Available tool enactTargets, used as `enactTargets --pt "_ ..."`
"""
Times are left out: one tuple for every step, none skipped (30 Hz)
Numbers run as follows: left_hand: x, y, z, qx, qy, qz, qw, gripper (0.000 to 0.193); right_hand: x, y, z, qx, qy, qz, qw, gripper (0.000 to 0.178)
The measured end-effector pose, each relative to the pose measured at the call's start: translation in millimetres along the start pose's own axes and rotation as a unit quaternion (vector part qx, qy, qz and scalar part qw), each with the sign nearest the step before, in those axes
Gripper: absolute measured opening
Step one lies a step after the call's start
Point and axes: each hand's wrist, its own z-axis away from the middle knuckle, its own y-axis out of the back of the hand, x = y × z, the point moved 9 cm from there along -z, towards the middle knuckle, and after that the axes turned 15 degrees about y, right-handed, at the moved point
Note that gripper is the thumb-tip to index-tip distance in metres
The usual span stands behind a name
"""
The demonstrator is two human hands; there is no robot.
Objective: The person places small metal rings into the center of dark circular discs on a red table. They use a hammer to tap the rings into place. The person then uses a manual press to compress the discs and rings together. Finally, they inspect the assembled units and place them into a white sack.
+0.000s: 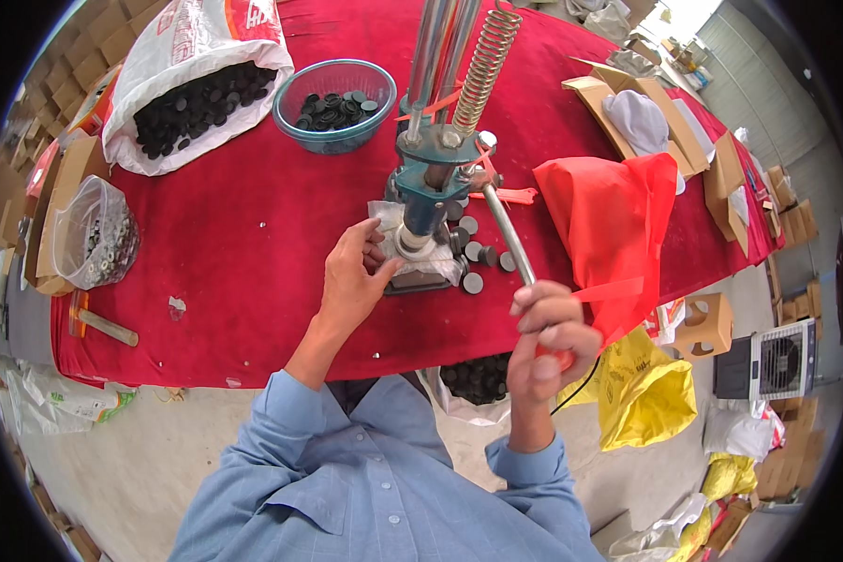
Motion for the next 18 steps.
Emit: enactTargets --pt "0.7 0.8 0.3 0.001 -0.004 0.006 1.000 0.067 -1.4 3.7 17.8 0.008 -0.016 0.006 1.000 0.027" --pt "5.2 0.2 0.3 0.001 -0.010 0.003 1.000 0.066 -2.7 6.5 27.2 0.016 -0.034 0.014 0.999 0.028" --pt "10.8 -1.0 -1.0 0.001 -0.016 0.000 1.000 0.065 -3.0 9.4 29.8 0.004 -0.047 0.022 0.999 0.031" --pt "16.3 -2.4 -2.6 -0.001 -0.025 -0.002 1.000 0.065 -3.5 8.4 26.5 -0.006 -0.042 0.019 0.999 0.031" --pt "17.1 -5.7 -4.1 -0.007 -0.027 -0.005 1.000 0.064 -2.0 6.6 20.9 -0.015 -0.038 0.017 0.999 0.031" --pt "17.1 -9.2 -5.5 -0.013 -0.029 -0.008 0.999 0.064 -1.3 4.9 14.2 -0.024 -0.033 0.015 0.999 0.030" --pt "18.1 -12.6 -6.6 -0.019 -0.030 -0.010 0.999 0.064 -1.0 4.3 5.4 -0.037 -0.039 0.016 0.998 0.030" --pt "19.7 -13.8 -8.3 -0.018 -0.031 -0.012 0.999 0.064 -0.3 3.4 -3.4 -0.043 -0.042 0.012 0.998 0.030" --pt "21.3 -14.8 -9.8 -0.016 -0.032 -0.014 0.999 0.064 0.5 2.1 -12.3 -0.048 -0.045 0.008 0.998 0.030" --pt "22.7 -16.0 -11.3 -0.015 -0.033 -0.014 0.999 0.065 1.0 0.0 -20.9 -0.055 -0.047 0.005 0.997 0.029" --pt "23.6 -16.5 -12.1 -0.015 -0.035 -0.013 0.999 0.065 1.6 -2.3 -28.1 -0.049 -0.051 0.004 0.997 0.029" --pt "24.1 -16.7 -13.0 -0.015 -0.038 -0.013 0.999 0.065 2.8 -3.0 -29.5 -0.047 -0.047 0.001 0.998 0.029" --pt "23.8 -17.0 -12.7 -0.014 -0.039 -0.012 0.999 0.065 3.8 -3.2 -29.7 -0.044 -0.044 -0.003 0.998 0.029" --pt "23.2 -17.1 -12.5 -0.014 -0.038 -0.012 0.999 0.065 4.3 -3.5 -29.4 -0.042 -0.041 -0.007 0.998 0.029" --pt "22.5 -17.0 -12.1 -0.013 -0.037 -0.012 0.999 0.065 4.3 -3.1 -28.3 -0.037 -0.037 -0.008 0.999 0.030" --pt "21.4 -17.2 -11.7 -0.014 -0.035 -0.012 0.999 0.065 4.0 -2.5 -25.6 -0.032 -0.034 -0.008 0.999 0.031" --pt "20.6 -16.6 -10.6 -0.012 -0.034 -0.013 0.999 0.065 3.7 -1.7 -21.9 -0.027 -0.032 -0.008 0.999 0.031" --pt "19.9 -15.6 -9.0 -0.009 -0.034 -0.014 0.999 0.065 3.9 0.1 -10.9 -0.029 -0.028 -0.002 0.999 0.032"
